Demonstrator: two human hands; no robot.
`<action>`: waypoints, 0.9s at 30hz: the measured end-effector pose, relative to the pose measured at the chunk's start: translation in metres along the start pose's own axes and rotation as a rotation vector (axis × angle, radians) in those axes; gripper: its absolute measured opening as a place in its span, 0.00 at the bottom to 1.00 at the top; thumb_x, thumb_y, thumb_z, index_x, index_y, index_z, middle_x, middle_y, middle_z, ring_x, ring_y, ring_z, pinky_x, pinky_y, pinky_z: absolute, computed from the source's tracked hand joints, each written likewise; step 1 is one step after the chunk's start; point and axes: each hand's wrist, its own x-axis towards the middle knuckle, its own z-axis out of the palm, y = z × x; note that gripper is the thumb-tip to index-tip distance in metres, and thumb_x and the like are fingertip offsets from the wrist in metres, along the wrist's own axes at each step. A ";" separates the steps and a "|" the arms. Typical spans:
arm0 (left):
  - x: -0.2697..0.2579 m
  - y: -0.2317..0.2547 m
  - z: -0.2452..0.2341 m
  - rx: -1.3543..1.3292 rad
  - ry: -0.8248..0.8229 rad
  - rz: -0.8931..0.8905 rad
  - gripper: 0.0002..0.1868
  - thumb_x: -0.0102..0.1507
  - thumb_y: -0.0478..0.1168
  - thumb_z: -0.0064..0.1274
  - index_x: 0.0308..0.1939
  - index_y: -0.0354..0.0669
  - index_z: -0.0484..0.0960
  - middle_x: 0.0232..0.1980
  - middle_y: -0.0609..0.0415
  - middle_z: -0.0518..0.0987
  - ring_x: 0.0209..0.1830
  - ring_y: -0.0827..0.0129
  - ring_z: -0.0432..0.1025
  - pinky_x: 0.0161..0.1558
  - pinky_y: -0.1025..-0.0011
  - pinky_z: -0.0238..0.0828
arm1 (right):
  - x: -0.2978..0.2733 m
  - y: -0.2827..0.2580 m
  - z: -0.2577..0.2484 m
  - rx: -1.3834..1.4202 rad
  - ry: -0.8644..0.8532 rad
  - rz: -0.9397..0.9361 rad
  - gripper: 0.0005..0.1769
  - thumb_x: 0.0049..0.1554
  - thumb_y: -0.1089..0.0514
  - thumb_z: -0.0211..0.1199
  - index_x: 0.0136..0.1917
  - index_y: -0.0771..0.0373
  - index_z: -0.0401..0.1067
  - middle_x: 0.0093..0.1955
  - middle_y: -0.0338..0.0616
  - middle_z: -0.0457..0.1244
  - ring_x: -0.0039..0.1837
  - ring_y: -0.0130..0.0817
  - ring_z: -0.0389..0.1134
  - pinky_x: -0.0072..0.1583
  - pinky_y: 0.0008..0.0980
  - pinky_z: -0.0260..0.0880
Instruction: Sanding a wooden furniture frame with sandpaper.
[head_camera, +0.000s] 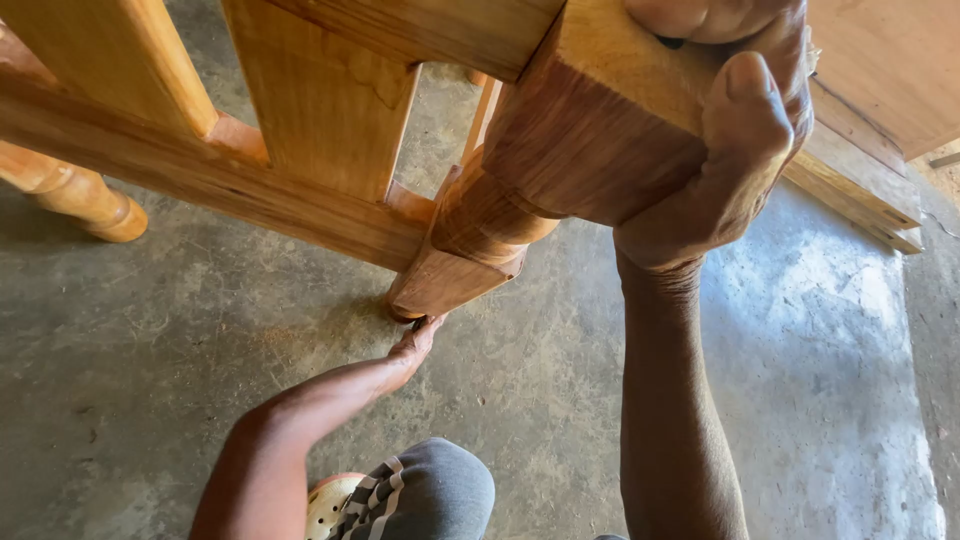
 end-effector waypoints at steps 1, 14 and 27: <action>-0.013 -0.009 -0.001 -0.001 -0.002 0.001 0.28 0.67 0.36 0.43 0.72 0.32 0.71 0.75 0.42 0.67 0.81 0.47 0.50 0.74 0.37 0.36 | 0.000 0.000 0.000 0.002 0.000 0.000 0.13 0.70 0.55 0.45 0.64 0.62 0.62 0.68 0.51 0.62 0.67 0.38 0.64 0.71 0.41 0.63; -0.029 0.006 0.021 -0.456 0.192 0.064 0.30 0.67 0.49 0.46 0.69 0.34 0.72 0.79 0.40 0.59 0.81 0.43 0.45 0.71 0.35 0.26 | -0.002 -0.004 -0.004 -0.151 -0.003 -0.019 0.13 0.70 0.57 0.49 0.67 0.57 0.64 0.74 0.47 0.61 0.72 0.39 0.62 0.76 0.44 0.58; -0.140 -0.038 0.042 -0.407 0.116 0.204 0.19 0.68 0.48 0.46 0.55 0.48 0.88 0.83 0.47 0.54 0.86 0.47 0.33 0.75 0.38 0.13 | -0.003 -0.003 -0.004 -0.121 -0.061 0.001 0.16 0.74 0.54 0.49 0.73 0.54 0.63 0.77 0.43 0.60 0.75 0.39 0.62 0.75 0.37 0.56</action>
